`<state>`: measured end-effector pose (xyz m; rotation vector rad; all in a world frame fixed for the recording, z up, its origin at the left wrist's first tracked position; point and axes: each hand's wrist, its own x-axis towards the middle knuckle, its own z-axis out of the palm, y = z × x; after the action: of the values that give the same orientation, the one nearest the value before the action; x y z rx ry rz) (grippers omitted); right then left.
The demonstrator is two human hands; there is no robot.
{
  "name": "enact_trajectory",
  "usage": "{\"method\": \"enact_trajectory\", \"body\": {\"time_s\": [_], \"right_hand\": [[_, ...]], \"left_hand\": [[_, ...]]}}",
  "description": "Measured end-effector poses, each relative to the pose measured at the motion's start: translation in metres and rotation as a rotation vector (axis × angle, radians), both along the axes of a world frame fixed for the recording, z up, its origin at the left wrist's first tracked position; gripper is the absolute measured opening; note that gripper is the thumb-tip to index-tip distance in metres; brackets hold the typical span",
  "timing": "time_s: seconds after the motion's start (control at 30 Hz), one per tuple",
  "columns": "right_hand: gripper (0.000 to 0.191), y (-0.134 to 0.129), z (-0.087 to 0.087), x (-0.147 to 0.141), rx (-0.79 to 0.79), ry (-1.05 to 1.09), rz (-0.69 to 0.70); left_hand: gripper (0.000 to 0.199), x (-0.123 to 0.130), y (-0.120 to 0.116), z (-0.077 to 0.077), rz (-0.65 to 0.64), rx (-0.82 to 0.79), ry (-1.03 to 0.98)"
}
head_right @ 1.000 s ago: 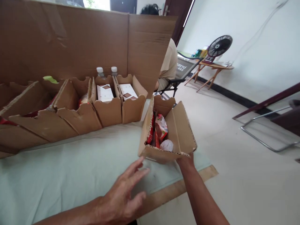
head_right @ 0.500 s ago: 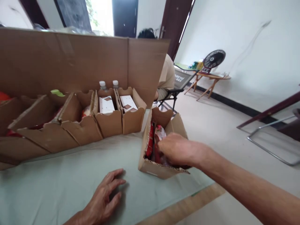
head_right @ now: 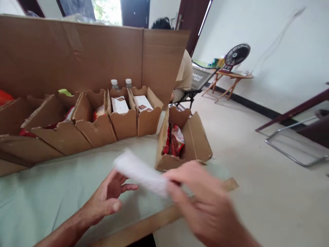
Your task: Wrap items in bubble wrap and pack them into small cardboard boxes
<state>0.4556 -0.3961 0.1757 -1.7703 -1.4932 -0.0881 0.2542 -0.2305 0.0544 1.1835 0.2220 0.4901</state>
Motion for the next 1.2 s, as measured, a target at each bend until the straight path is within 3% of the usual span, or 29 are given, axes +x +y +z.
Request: {"method": "enact_trajectory", "body": {"time_s": [0.07,0.13,0.2,0.27,0.33,0.4,0.43,0.57,0.67,0.73,0.83,1.0,1.2], "right_hand": [[0.017,0.010,-0.026,-0.031,-0.062,0.117,0.172],[0.019,0.008,-0.057,-0.040,-0.087,0.187,0.185],[0.015,-0.011,-0.088,-0.030,-0.056,0.186,-0.025],[0.015,-0.034,-0.116,-0.010,-0.002,0.157,-0.365],[0.044,-0.046,-0.138,0.013,0.009,0.176,-0.592],[0.071,-0.039,-0.152,0.033,-0.033,0.252,-0.636],[0.073,-0.029,-0.156,0.042,-0.057,0.298,-0.600],[0.053,0.015,-0.162,0.075,-0.029,0.418,-0.424],[0.054,0.032,-0.161,0.103,0.027,0.496,-0.390],[0.057,0.038,-0.160,0.123,0.026,0.538,-0.355],[0.060,0.050,-0.158,0.154,0.012,0.580,-0.290],[0.063,0.086,-0.146,0.198,-0.012,0.673,-0.140],[0.054,0.145,-0.136,0.230,-0.010,0.717,-0.055]], "left_hand": [[0.094,-0.005,-0.004,-0.003,-0.017,-0.120,0.041],[0.058,-0.015,-0.001,-0.010,0.027,-0.090,0.197],[0.046,-0.025,0.012,-0.017,0.142,0.006,0.350],[0.051,-0.034,0.029,-0.023,0.258,0.114,0.479],[0.052,-0.039,0.043,-0.026,0.311,0.203,0.596],[0.057,-0.041,0.051,-0.029,0.332,0.227,0.650],[0.065,-0.041,0.054,-0.031,0.347,0.216,0.647],[0.102,-0.053,0.066,-0.037,0.300,0.227,0.615],[0.106,-0.070,0.081,-0.043,0.245,0.342,0.703],[0.108,-0.078,0.091,-0.046,0.286,0.454,0.786],[0.108,-0.080,0.099,-0.046,0.445,0.660,0.922],[0.087,-0.067,0.077,-0.037,0.641,0.903,0.980],[0.086,-0.050,0.053,-0.037,0.625,0.999,1.078]]}}
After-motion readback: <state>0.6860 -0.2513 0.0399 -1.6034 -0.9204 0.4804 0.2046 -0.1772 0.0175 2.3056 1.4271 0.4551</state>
